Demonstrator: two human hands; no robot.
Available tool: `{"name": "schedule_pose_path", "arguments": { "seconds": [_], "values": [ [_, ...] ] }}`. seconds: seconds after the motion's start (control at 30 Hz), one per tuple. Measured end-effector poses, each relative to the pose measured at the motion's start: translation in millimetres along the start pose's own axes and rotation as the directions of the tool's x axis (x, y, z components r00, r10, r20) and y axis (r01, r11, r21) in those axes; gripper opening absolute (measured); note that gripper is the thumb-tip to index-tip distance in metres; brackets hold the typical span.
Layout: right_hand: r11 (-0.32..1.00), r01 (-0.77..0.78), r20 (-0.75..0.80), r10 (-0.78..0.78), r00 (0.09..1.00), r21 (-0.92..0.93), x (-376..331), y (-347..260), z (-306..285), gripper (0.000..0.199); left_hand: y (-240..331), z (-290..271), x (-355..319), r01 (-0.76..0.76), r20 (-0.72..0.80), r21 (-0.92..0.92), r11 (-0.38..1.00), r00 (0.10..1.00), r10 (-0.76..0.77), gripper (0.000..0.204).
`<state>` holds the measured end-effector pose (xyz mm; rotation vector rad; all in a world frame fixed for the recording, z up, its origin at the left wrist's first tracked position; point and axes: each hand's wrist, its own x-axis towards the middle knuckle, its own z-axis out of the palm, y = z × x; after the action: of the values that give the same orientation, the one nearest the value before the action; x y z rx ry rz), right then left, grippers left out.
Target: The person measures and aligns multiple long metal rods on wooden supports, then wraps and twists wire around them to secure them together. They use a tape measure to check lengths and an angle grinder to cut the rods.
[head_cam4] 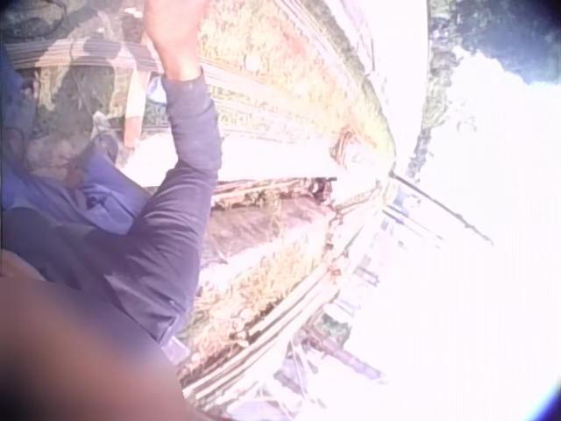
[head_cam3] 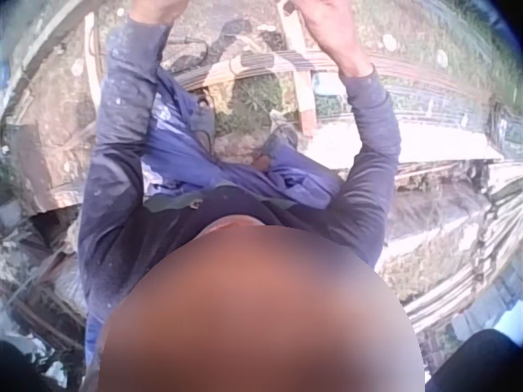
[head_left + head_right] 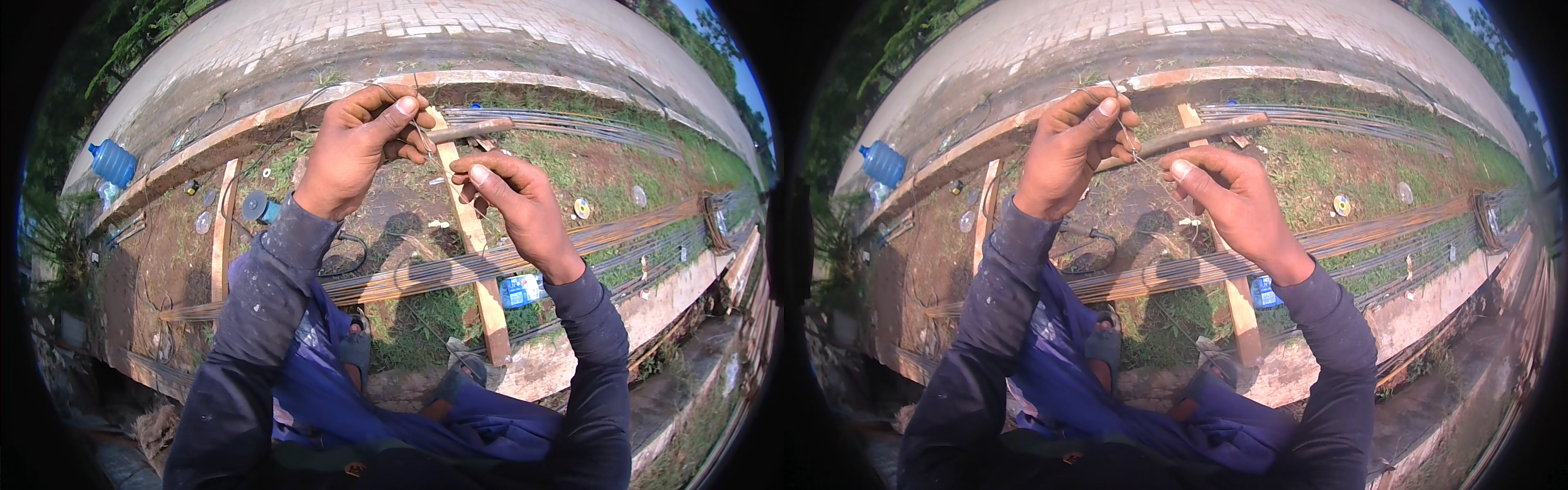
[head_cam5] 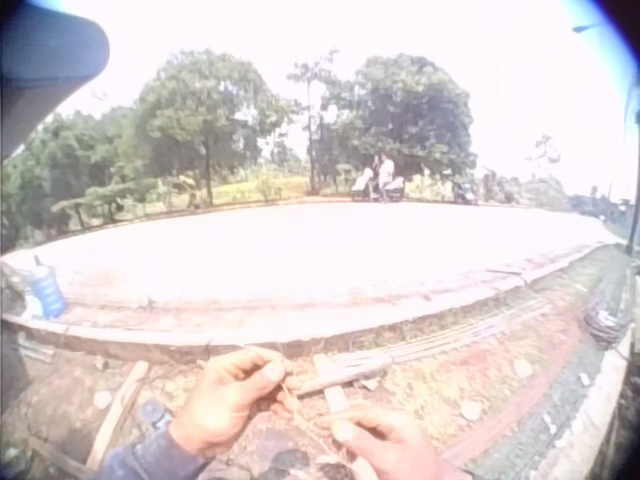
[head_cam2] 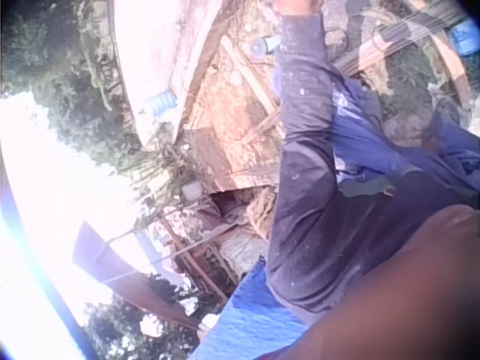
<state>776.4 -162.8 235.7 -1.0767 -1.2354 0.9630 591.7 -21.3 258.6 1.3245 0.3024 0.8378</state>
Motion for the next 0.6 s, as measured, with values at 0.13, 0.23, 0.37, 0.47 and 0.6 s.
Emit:
{"name": "schedule_pose_path", "arguments": {
  "seconds": [0.13, 0.23, 0.37, 0.47, 0.6],
  "values": [
    [0.981, -0.195, 0.081, 0.194, 0.978, 0.002, 7.7, -5.3, 3.2, 0.021, -0.7, 9.4, -2.2, -0.006, 0.010, 0.097, 0.995, 1.000, 0.005, 0.024],
    [0.963, -0.258, 0.113, 0.249, 0.962, 0.079, 11.6, -6.4, 0.5, 0.022, -0.6, 11.1, -2.9, -0.009, 0.024, 0.143, 0.990, 1.000, 0.006, 0.024],
    [0.973, -0.209, 0.113, 0.197, 0.974, 0.103, 11.5, -6.0, 2.4, 0.018, -5.0, 9.3, -2.0, -0.009, 0.028, 0.169, 0.986, 1.000, 0.004, 0.023],
    [0.995, -0.096, 0.050, 0.096, 0.994, -0.003, 8.6, 3.5, 6.8, 0.024, -4.2, 18.2, -1.5, -0.010, -0.010, 0.174, 0.985, 1.000, 0.012, 0.022],
    [0.991, -0.132, 0.043, 0.132, 0.990, 0.000, 8.0, 2.8, 10.0, 0.025, -5.1, 20.3, -3.1, -0.030, -0.045, 0.156, 0.987, 0.998, 0.037, 0.022]
  ]
}}
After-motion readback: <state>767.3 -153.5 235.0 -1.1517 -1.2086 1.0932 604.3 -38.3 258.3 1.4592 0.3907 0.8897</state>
